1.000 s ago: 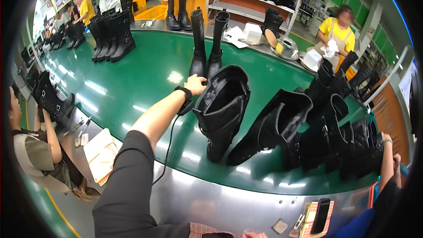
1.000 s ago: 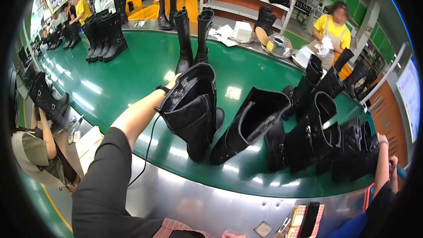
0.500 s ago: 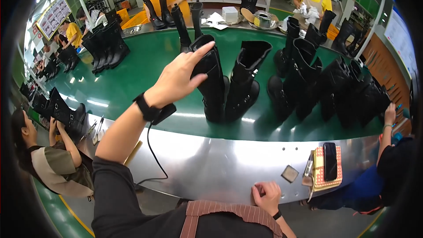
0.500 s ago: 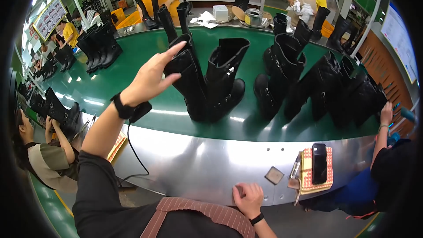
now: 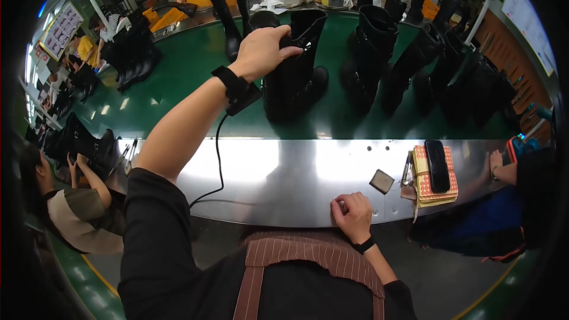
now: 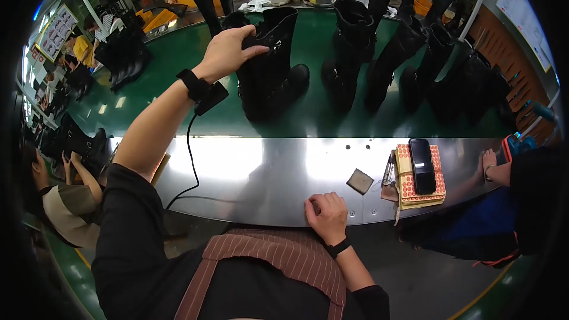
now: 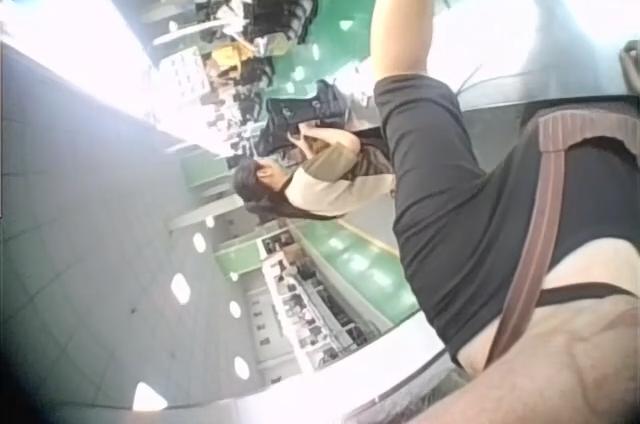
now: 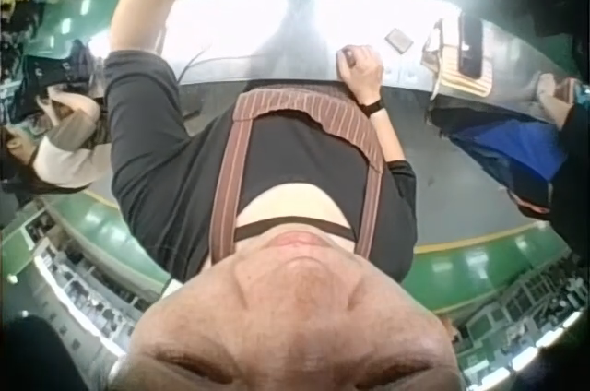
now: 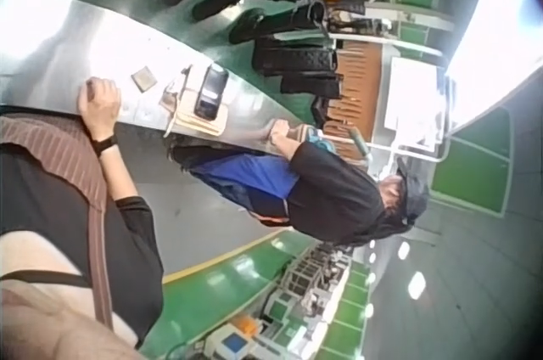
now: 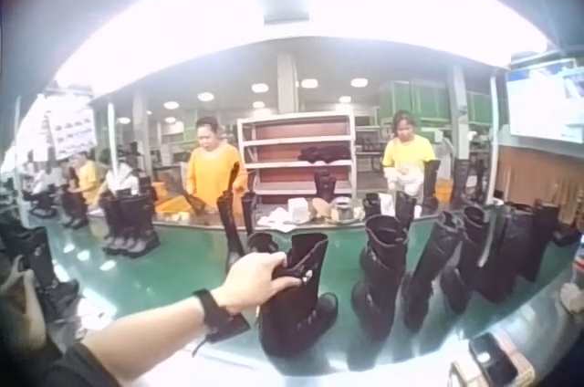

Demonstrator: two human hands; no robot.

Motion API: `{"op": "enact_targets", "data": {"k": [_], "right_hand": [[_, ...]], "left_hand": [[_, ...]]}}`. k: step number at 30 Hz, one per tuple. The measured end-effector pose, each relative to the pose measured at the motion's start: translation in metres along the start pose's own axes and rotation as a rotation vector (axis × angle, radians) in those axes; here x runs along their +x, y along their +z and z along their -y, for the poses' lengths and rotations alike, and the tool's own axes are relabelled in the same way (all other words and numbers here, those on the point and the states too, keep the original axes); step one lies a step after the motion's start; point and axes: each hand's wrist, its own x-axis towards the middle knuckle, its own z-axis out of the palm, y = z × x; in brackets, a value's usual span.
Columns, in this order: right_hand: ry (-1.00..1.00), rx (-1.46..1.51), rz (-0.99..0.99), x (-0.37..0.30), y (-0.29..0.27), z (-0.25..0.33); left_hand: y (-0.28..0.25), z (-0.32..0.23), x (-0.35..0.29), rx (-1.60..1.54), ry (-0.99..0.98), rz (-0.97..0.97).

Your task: The recorder inspects and cleans pairs of black boots on a factory assembly line.

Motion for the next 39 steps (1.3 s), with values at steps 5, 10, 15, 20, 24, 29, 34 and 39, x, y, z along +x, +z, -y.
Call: {"op": "enact_targets", "data": {"k": [5,10,15,20,24,29,34,39], "right_hand": [[0.053,0.057,0.052,0.001,-0.006,0.004],[0.078,0.305,0.076,0.025,-0.026,0.024],[-0.071,0.434,0.155,0.055,-0.011,0.063],[-0.049,0.397,0.027,0.056,0.015,0.070],[0.197,0.786,-0.098,0.046,0.006,0.055],[0.216,0.869,-0.415,0.050,-0.008,0.032],[0.231,0.835,-0.208,0.041,-0.005,0.013],[-0.238,0.341,-0.483,0.030,-0.038,0.017]], "left_hand": [[-0.034,-0.017,-0.020,-0.219,-0.076,-0.087],[-0.099,-0.060,-0.063,-0.346,0.319,-0.214],[-0.105,-0.105,-0.139,-0.268,0.394,0.092],[-0.121,-0.100,-0.190,-0.290,0.491,-0.017],[-0.114,-0.079,-0.208,-0.342,0.452,-0.227],[-0.130,-0.063,-0.232,-0.413,0.202,-0.194],[-0.139,-0.066,-0.229,-0.149,0.249,-0.137],[-0.149,-0.071,-0.221,-0.244,0.270,0.056]]}}
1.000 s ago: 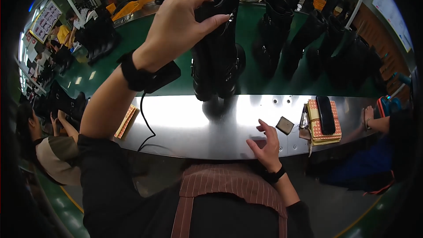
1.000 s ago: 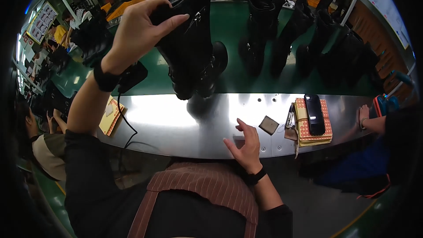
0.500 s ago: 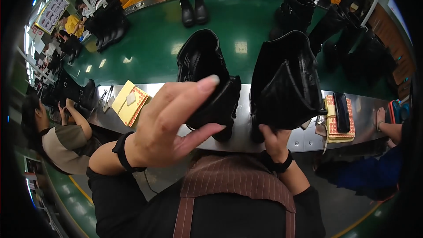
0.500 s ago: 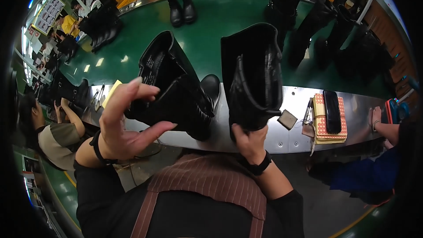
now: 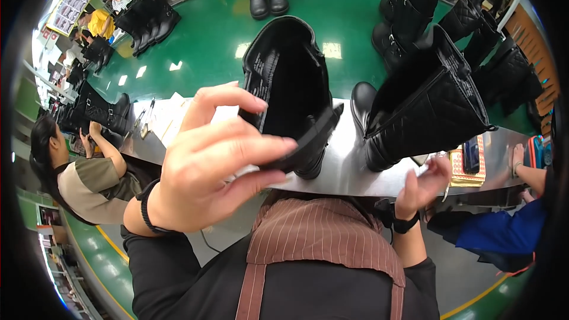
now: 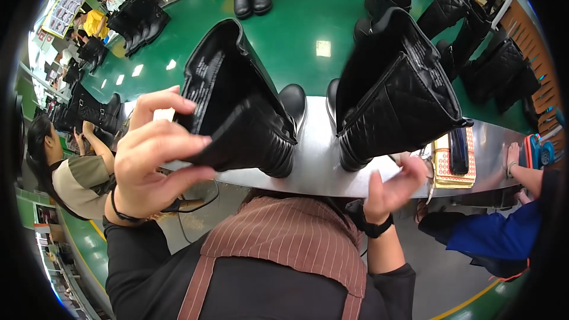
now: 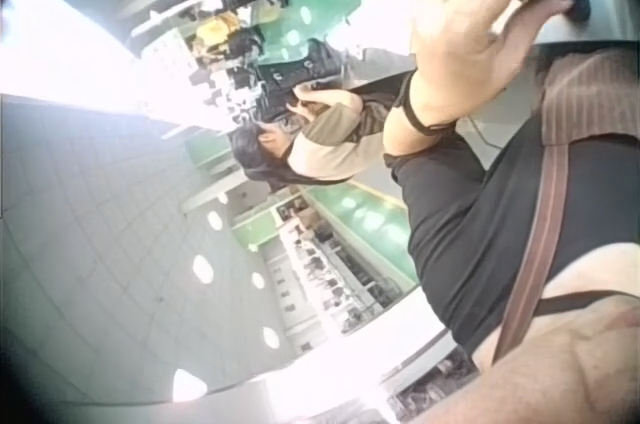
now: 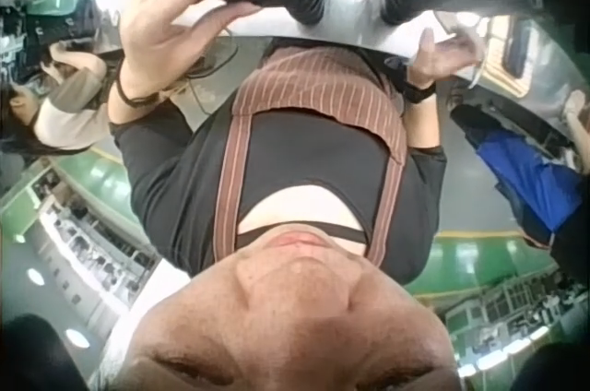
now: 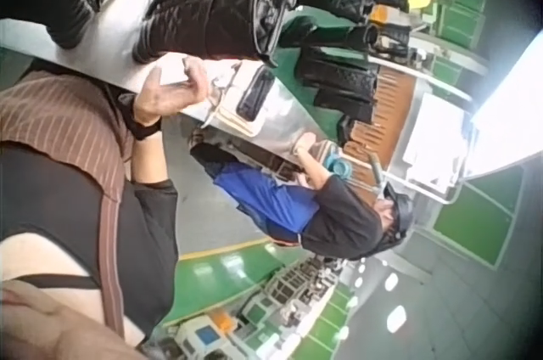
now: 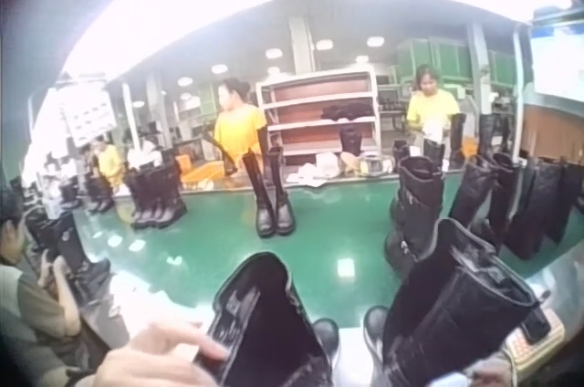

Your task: The recorder inspects and cleans pairs of black boots on a factory assembly line.

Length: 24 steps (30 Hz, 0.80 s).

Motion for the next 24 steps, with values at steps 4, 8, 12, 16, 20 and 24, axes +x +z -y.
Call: {"op": "enact_targets", "data": {"k": [4,8,12,16,20,24], "right_hand": [[0.045,0.465,0.501,0.017,-0.011,0.043],[0.407,0.634,0.690,0.031,0.020,0.063],[0.147,0.425,0.783,0.043,0.045,0.063],[0.042,0.115,0.752,0.046,0.060,0.065],[0.227,0.127,0.700,0.045,0.064,0.066],[0.171,0.214,0.711,0.043,0.070,0.062]], "left_hand": [[-0.003,-0.014,-0.009,0.013,0.117,0.100],[0.002,-0.023,-0.022,-0.036,0.199,0.033],[0.000,-0.025,-0.034,-0.040,0.238,0.048],[-0.003,-0.022,-0.043,-0.079,0.279,0.093],[-0.001,-0.021,-0.043,-0.110,0.270,0.083],[-0.005,-0.014,-0.026,-0.040,0.358,0.045]]}}
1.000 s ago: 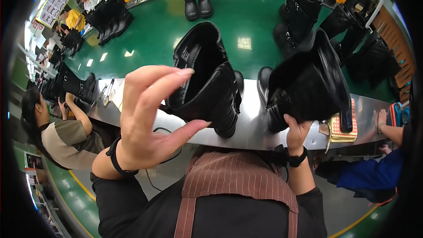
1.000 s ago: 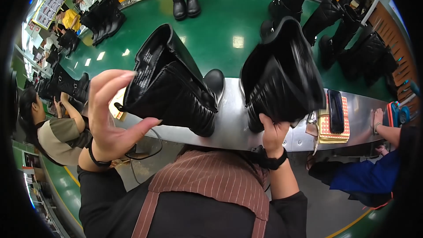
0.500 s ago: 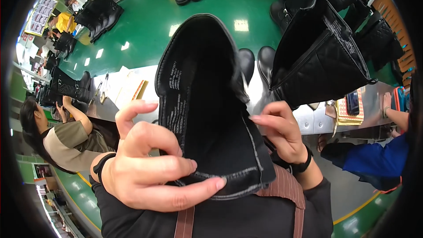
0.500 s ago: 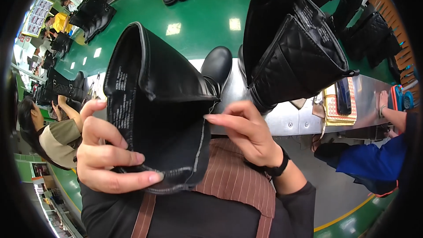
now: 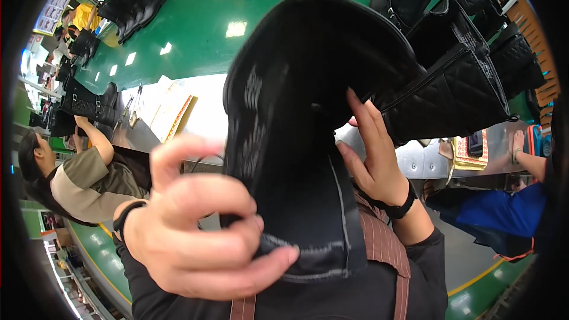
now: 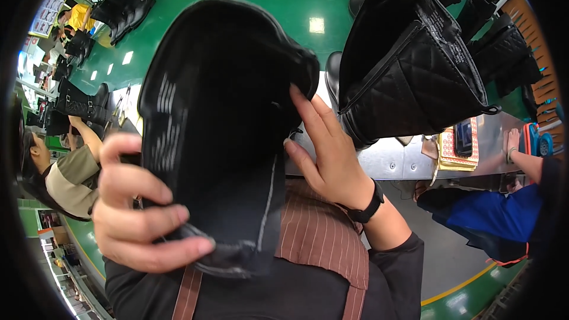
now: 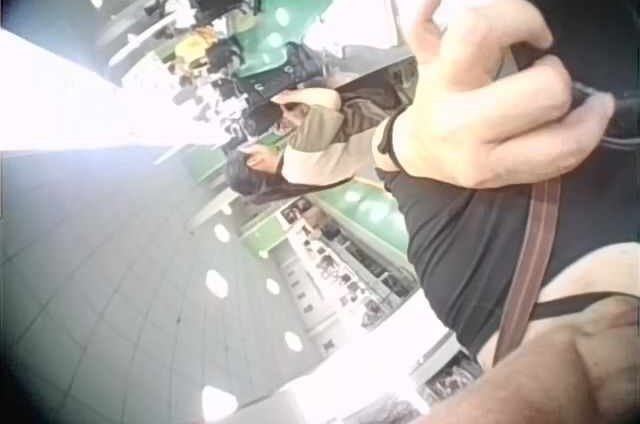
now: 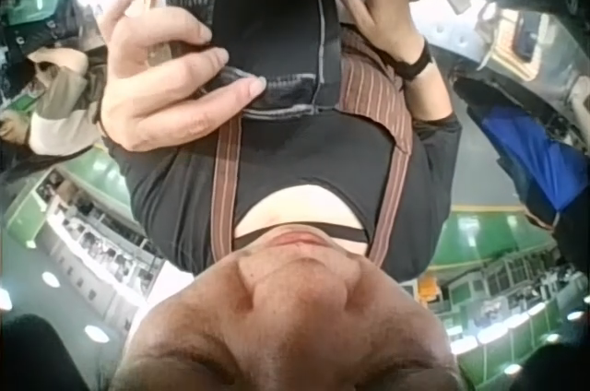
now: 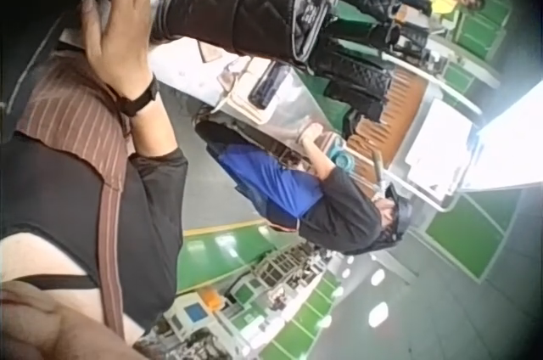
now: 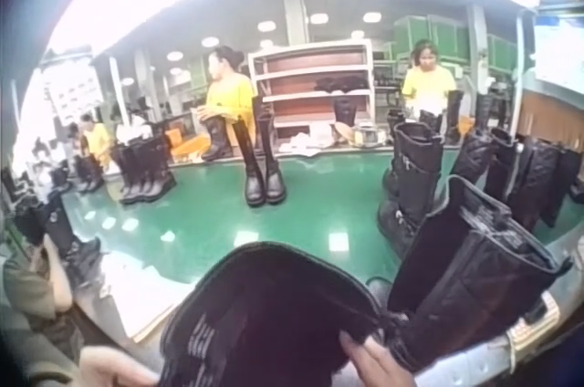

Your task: The recorder inspects and cleans pairs of black boots on a factory assembly line.

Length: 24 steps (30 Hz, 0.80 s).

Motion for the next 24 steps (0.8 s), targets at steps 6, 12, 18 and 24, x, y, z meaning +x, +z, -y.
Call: {"op": "enact_targets", "data": {"k": [6,12,18,24], "right_hand": [[-0.109,-0.096,-0.031,0.010,0.019,-0.008],[-0.135,-0.052,0.041,0.012,0.032,-0.012],[-0.021,0.099,-0.047,0.000,0.030,-0.027],[0.307,0.017,0.242,-0.015,0.061,-0.049]], "left_hand": [[-0.029,0.007,0.011,0.174,-0.229,-0.119],[-0.033,0.001,-0.022,0.177,-0.515,-0.127],[-0.074,-0.050,-0.063,0.142,-1.137,0.180],[0.011,-0.034,-0.096,-0.120,-1.175,0.218]]}}
